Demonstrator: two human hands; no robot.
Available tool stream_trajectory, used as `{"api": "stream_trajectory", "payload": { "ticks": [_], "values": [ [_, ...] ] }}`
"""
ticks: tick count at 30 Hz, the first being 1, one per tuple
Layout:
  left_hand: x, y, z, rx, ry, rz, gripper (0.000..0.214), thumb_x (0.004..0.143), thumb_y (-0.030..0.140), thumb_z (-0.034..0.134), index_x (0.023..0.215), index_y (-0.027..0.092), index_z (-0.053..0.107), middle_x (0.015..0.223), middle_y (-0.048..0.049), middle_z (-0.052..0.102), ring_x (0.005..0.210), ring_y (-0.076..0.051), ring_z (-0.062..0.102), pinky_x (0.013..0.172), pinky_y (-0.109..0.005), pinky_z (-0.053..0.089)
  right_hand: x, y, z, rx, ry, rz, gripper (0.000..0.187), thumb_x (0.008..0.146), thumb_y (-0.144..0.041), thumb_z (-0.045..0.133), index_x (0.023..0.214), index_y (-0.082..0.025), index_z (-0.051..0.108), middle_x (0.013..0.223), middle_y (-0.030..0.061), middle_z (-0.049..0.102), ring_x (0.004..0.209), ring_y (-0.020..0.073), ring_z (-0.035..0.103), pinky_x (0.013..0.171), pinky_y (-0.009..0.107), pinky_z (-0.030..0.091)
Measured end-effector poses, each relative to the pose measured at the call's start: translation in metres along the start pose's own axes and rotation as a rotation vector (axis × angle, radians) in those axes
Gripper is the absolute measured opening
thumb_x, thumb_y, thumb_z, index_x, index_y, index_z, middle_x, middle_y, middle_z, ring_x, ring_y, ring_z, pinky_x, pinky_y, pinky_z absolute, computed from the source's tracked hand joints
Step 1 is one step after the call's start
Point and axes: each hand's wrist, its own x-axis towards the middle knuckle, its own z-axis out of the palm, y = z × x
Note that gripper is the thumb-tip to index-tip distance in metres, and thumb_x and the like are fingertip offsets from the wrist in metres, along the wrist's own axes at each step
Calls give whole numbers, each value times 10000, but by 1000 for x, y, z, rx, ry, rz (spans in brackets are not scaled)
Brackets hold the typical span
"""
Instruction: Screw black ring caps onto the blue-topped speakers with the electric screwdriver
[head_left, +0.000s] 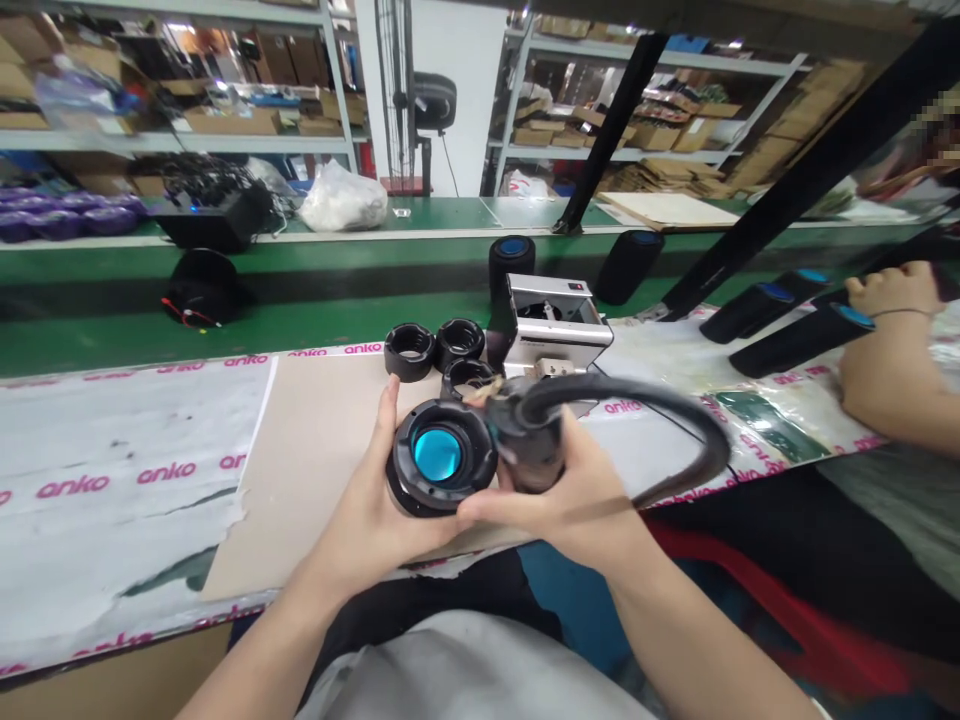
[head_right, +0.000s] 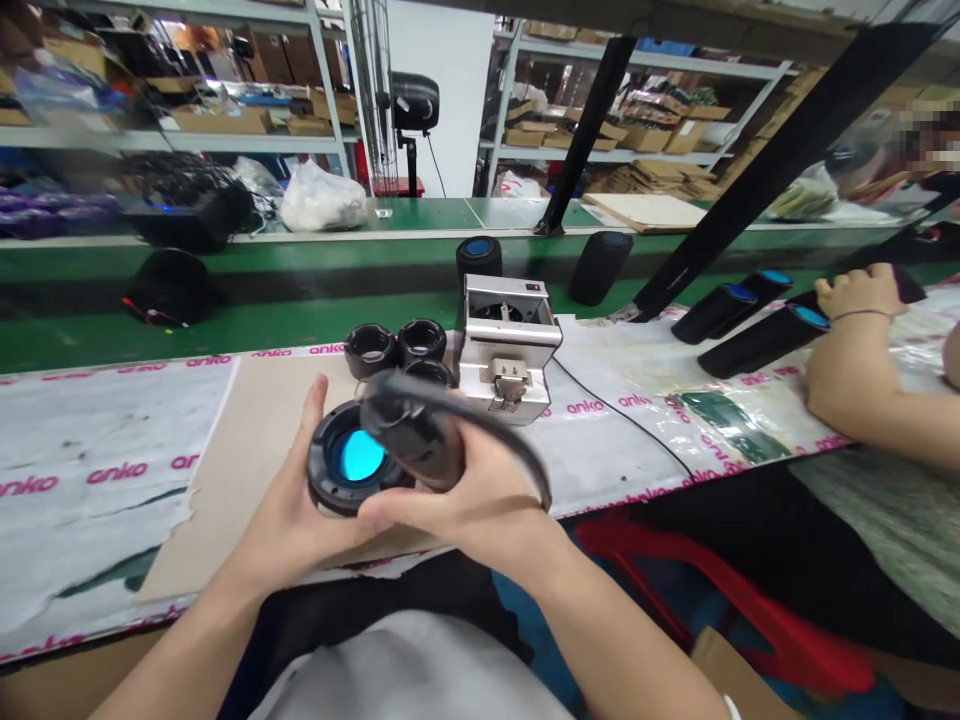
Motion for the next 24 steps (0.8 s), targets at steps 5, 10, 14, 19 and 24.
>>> {"api": "stream_trajectory", "payload": {
  "ticks": [5,10,14,19,24],
  "values": [
    [-2,-3,0,15,16,-28,1550,733,410,1030,1779,419,-113,1645,-124,622,1488,-383,657,1190,-565,587,2,-18,-7,93,-15,43,886,508,-140,1081,1314,-269,735,980,-11,776,896,206,712,819,332,612],
    [-3,-3,3,-9,28,-46,1576,744,433,1015,1760,417,-189,1581,-125,672,1415,-363,718,1161,-557,608,7,-14,-4,-20,-78,72,707,586,-233,1056,1235,-327,791,1208,3,801,1175,296,743,1057,453,620],
    [-3,-4,1,3,31,-43,1585,729,397,1025,1762,421,-177,1586,-130,664,1428,-358,708,1187,-558,587,11,-12,-4,-96,-124,53,712,624,-303,1047,1279,-323,770,1176,16,800,1187,306,737,1068,470,615],
    [-2,-4,1,-8,20,-41,1550,736,394,1024,1773,429,-128,1610,-133,633,1451,-371,688,1213,-575,568,13,-13,-10,-209,-137,64,613,663,-397,1021,1217,-324,767,872,-19,706,1003,282,745,1025,489,611],
    [1,4,0,10,29,-47,1434,686,413,1049,1788,406,132,1554,-123,677,1416,-404,707,1142,-557,635,13,-8,-17,-314,-131,19,555,676,-512,1030,1092,-313,723,853,-33,666,877,228,700,910,440,619]
  ]
}}
